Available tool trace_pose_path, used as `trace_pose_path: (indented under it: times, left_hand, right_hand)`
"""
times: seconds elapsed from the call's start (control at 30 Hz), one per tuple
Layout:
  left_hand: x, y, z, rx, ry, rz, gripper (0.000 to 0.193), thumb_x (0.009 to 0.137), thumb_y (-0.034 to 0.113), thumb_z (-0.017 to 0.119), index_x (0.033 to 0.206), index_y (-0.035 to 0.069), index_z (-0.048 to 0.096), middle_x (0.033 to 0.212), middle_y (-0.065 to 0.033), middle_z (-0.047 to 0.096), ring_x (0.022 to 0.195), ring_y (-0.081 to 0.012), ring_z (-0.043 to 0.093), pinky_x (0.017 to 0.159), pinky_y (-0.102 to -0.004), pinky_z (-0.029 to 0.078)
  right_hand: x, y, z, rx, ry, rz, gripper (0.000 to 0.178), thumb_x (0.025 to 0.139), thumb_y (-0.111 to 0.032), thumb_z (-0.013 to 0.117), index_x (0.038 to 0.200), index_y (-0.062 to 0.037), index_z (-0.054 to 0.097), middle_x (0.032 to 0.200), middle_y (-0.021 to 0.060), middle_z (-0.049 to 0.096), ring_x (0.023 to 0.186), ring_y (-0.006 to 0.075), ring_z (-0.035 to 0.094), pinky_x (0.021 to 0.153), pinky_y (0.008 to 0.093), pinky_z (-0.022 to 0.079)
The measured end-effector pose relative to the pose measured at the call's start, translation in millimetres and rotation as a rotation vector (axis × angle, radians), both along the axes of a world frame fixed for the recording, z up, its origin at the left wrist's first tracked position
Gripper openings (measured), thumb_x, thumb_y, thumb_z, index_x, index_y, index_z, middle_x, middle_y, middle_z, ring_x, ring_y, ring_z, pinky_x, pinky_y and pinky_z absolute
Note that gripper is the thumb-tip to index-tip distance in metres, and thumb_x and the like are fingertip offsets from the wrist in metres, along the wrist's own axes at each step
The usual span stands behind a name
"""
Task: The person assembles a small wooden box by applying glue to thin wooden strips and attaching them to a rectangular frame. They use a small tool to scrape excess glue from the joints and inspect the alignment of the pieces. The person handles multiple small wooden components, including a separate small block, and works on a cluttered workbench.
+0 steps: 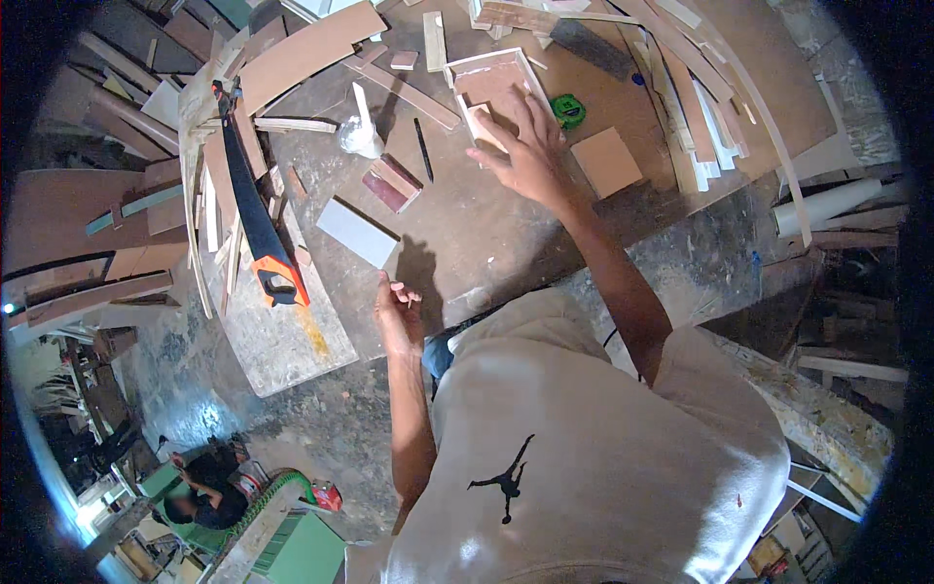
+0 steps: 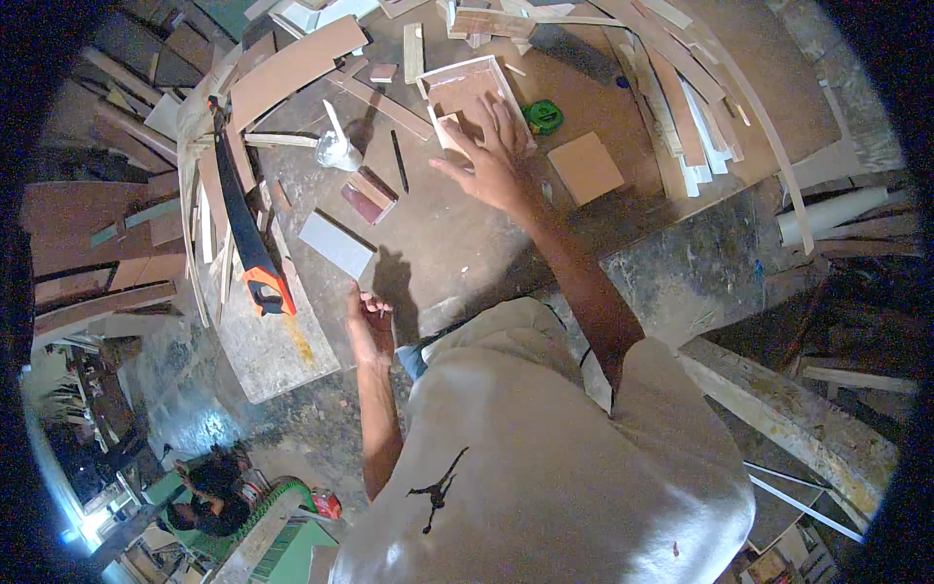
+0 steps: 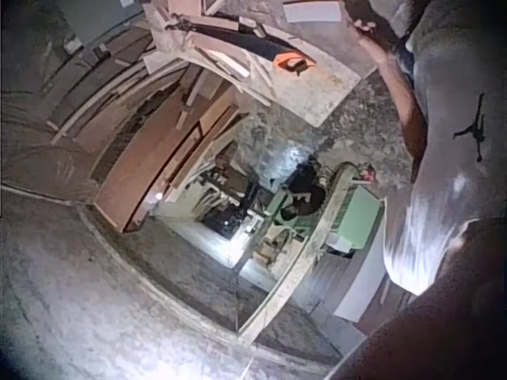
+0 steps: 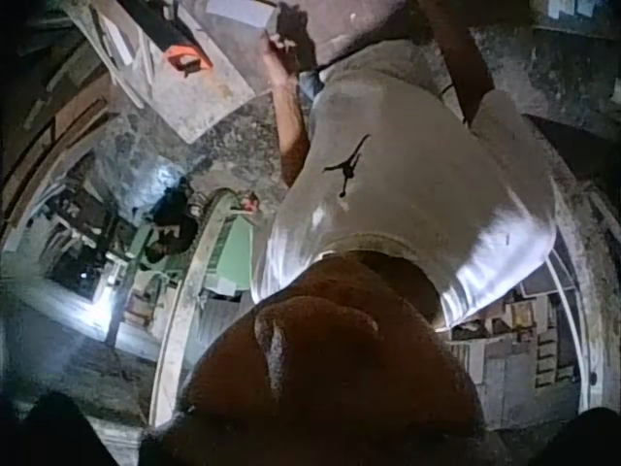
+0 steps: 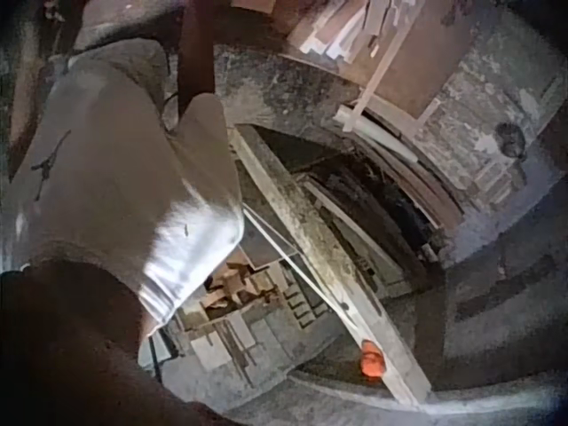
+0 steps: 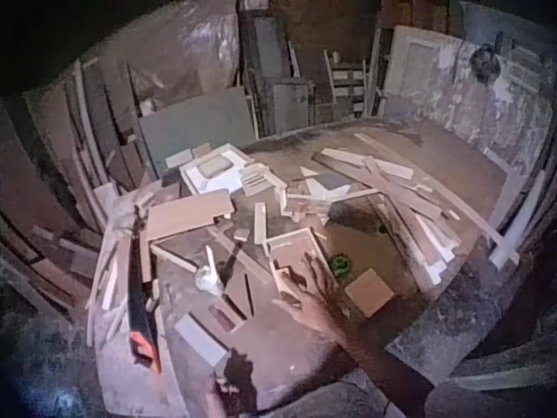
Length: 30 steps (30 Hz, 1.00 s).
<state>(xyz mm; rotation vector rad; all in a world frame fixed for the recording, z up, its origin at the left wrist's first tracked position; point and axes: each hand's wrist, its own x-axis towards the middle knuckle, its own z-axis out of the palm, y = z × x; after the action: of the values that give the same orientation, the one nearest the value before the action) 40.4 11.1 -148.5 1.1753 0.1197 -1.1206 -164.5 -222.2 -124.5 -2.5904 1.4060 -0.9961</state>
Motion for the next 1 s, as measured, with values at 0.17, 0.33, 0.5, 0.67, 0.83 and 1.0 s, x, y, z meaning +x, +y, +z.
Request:
trace_pose_path:
  times: [0.17,0.33,0.5,0.67,0.83,1.0]
  left_hand:
    - [1.3,10.8,-4.3,-0.044,0.033,-0.016,0.023,0.097,0.029,0.062,0.091,0.008,0.064,0.073,0.0018,0.056,0.070,-0.0095,0.053,0.068,-0.0266,0.046]
    - [3.6,13.8,-26.3,-0.231,0.017,-0.124,0.035,0.100,0.027,0.057,0.120,-0.002,0.058,0.105,-0.0085,0.063,0.098,-0.0170,0.062,0.093,-0.0301,0.051]
    - [-17.3,-21.2,17.6,-0.274,0.139,-0.312,0.045,0.102,0.022,0.050,0.136,-0.007,0.043,0.136,-0.0191,0.051,0.129,-0.0252,0.049,0.110,-0.0346,0.041]
    - [-31.1,-48.0,47.6,-0.394,0.096,-0.527,0.038,0.103,0.016,0.049,0.136,-0.003,0.049,0.137,-0.0170,0.054,0.128,-0.0245,0.053,0.110,-0.0369,0.043]
    - [-11.4,-35.7,29.8,-0.244,0.073,-0.546,0.029,0.100,0.009,0.054,0.127,-0.001,0.059,0.126,-0.0141,0.063,0.116,-0.0206,0.062,0.099,-0.0310,0.052]
    - [25.0,-26.0,32.8,-0.218,0.103,-0.589,0.029,0.098,0.005,0.056,0.126,-0.001,0.059,0.122,-0.0143,0.064,0.107,-0.0182,0.065,0.093,-0.0289,0.055]
  right_hand:
    - [1.4,2.3,-3.3,0.001,0.060,0.028,0.053,0.082,-0.044,0.075,0.129,-0.0229,0.064,0.152,0.0192,0.032,0.136,0.0442,0.032,0.109,0.0556,0.030]
    - [-16.6,42.6,-4.1,0.021,-0.037,0.115,0.045,0.083,-0.047,0.072,0.116,-0.0168,0.071,0.149,0.0192,0.037,0.137,0.0415,0.033,0.108,0.0577,0.030]
    - [6.2,105.0,19.8,0.764,-0.494,0.283,0.048,0.098,-0.053,0.048,0.131,-0.0212,0.063,0.155,0.0187,0.030,0.147,0.0341,0.019,0.117,0.0509,0.018]
    - [35.4,140.7,20.1,1.310,-0.657,0.157,0.052,0.102,-0.053,0.035,0.137,-0.0219,0.058,0.158,0.0195,0.021,0.146,0.0354,0.018,0.118,0.0467,0.020]
    - [51.3,166.2,-11.3,0.545,-0.457,0.049,0.029,0.098,-0.039,0.055,0.120,-0.0294,0.071,0.154,0.0192,0.032,0.137,0.0427,0.033,0.111,0.0502,0.026]
    - [76.7,182.4,22.8,0.212,-0.151,-0.014,0.030,0.093,-0.034,0.061,0.121,-0.0313,0.070,0.153,0.0167,0.035,0.137,0.0375,0.035,0.108,0.0504,0.029]
